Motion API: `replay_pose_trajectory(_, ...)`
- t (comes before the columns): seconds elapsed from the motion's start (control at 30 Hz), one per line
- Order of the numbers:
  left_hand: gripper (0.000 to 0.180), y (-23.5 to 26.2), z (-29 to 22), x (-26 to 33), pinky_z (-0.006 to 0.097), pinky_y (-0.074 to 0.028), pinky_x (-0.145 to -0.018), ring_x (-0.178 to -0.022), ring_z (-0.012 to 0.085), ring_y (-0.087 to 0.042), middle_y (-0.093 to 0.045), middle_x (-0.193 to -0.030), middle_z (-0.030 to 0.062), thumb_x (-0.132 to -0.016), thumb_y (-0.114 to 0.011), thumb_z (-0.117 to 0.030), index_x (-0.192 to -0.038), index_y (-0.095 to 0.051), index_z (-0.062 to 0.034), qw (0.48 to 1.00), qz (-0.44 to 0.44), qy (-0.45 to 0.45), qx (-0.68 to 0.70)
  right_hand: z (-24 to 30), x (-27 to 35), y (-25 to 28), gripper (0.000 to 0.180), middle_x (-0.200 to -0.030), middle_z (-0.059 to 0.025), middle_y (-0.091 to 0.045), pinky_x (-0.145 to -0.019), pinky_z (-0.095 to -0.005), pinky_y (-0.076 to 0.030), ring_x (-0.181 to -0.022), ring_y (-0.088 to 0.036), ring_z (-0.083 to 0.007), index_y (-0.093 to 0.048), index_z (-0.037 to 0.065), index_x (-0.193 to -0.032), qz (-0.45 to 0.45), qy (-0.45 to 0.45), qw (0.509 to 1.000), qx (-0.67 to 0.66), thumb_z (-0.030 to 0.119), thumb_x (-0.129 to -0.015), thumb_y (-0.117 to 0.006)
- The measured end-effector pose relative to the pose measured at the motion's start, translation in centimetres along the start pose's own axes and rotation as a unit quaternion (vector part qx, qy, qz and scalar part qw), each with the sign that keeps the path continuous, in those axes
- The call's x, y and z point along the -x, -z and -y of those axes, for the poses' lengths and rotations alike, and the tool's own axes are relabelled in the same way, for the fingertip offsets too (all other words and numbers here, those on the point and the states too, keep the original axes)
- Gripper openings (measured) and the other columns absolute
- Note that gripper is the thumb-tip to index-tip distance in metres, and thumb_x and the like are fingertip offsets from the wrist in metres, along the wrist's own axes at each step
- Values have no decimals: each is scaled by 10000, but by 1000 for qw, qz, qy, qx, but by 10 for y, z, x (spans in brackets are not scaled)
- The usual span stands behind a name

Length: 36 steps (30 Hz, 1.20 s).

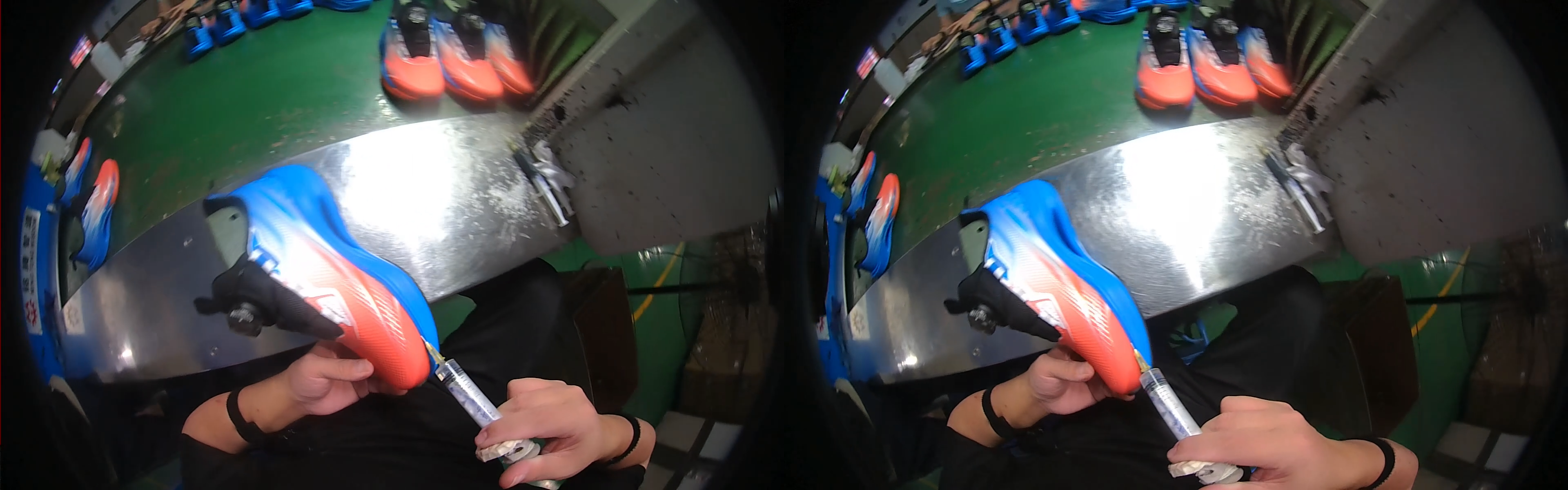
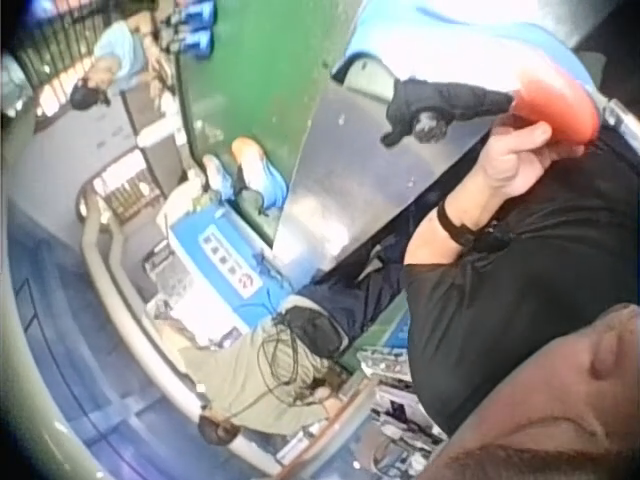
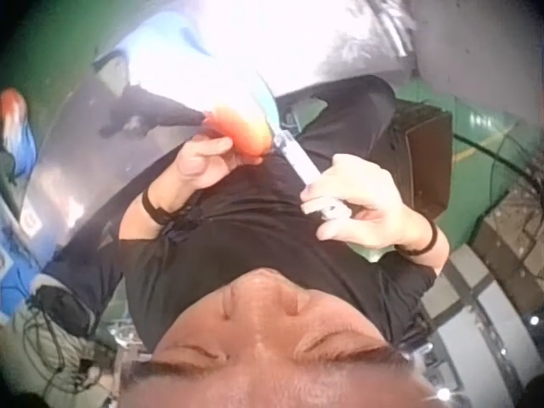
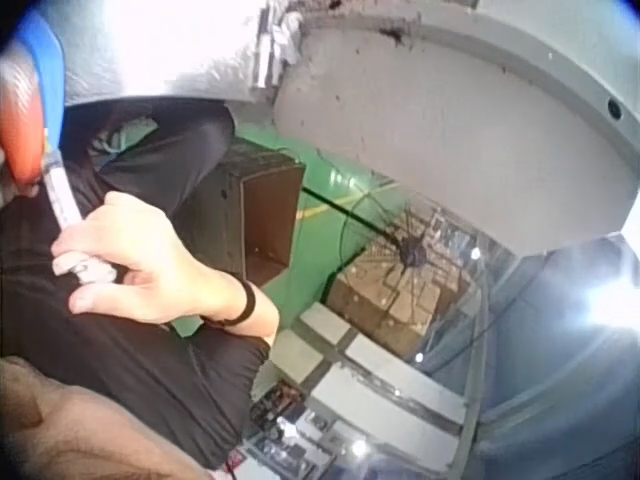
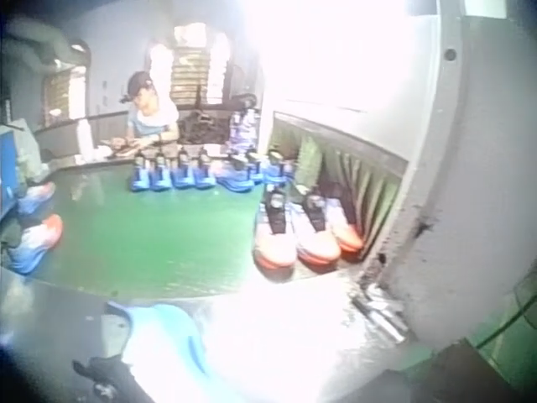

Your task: The recorder uses a syringe to apply adhesive or cleaning liquid to the seams of athletic shoes on a manufacturing assembly line.

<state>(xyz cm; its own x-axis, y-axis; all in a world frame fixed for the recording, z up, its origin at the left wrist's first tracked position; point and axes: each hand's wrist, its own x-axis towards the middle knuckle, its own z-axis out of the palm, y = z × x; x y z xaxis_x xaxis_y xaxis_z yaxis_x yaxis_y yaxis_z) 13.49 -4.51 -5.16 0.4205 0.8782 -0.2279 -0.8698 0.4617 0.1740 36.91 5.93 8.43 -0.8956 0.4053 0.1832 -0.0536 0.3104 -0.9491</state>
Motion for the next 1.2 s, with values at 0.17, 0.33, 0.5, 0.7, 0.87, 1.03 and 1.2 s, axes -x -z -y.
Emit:
replay_pose_trajectory(0.17, 346, 0, -2, -23, 449, -453, -951, -1136, 270, -537, -565, -1206, 118, -897, -556, -87, -1238, -502, -76, 999, 41, 7, -33, 8, 17, 6, 340, -840, -98, -672, -586, -318, -398, -692, -619, -225, -653, -18, -928, -20, -15, 999, 28, 219, -712, -766)
replay_pose_trajectory(0.33, 314, -4, -3, -41, 428, -460, -948, -1131, 237, -542, -570, -1200, 107, -903, -550, -87, -1215, -519, -75, 999, 14, 12, -51, -2, 28, 6, 408, -819, -67, -679, -510, -282, -338, -548, -498, -159, -665, -2, -982, -39, -36, 997, 48, 277, -711, -785)
replay_pose_trajectory(0.5, 307, -10, -2, -54, 406, -468, -944, -1135, 223, -539, -574, -1194, 96, -905, -549, -94, -1211, -522, -80, 999, -5, 2, -46, -4, 26, 5, 390, -768, -49, -657, -490, -278, -315, -515, -447, -146, -673, 18, -953, -35, -17, 992, 123, 292, -701, -788)
replay_pose_trajectory(0.7, 459, -16, 0, -67, 339, -520, -890, -1197, 293, -490, -468, -1314, 143, -882, -595, -177, -1293, -439, -44, 998, -13, -35, -56, -7, 16, -3, 356, -702, -17, -617, -426, -250, -280, -472, -387, -122, -678, 46, -913, -37, 14, 973, 226, 296, -686, -791)
replay_pose_trajectory(0.87, 458, -20, -1, -73, 264, -538, -834, -1180, 280, -501, -504, -1261, 133, -885, -594, -224, -1280, -444, -47, 997, -17, -49, -57, -12, 13, -10, 304, -621, 25, -531, -398, -215, -255, -461, -324, -102, -676, 91, -862, -34, 33, 929, 367, 278, -657, -797)
replay_pose_trajectory(1.03, 403, -23, -2, -76, 250, -550, -760, -1125, 260, -558, -552, -1222, 114, -893, -590, -180, -1263, -466, -81, 999, -4, -28, 23, -33, 16, -21, 309, -612, 42, -489, -387, -198, -227, -455, -288, -80, -666, 129, -918, -93, 83, 888, 443, 255, -662, -786)
replay_pose_trajectory(1.2, 444, -24, -2, -73, 236, -561, -705, -1074, 253, -594, -577, -1185, 105, -873, -621, -242, -1260, -467, -90, 999, -2, -31, 23, -42, 23, -25, 263, -641, 27, -473, -400, -190, -252, -479, -316, -86, -657, 121, -933, -76, 97, 870, 478, 239, -713, -738)
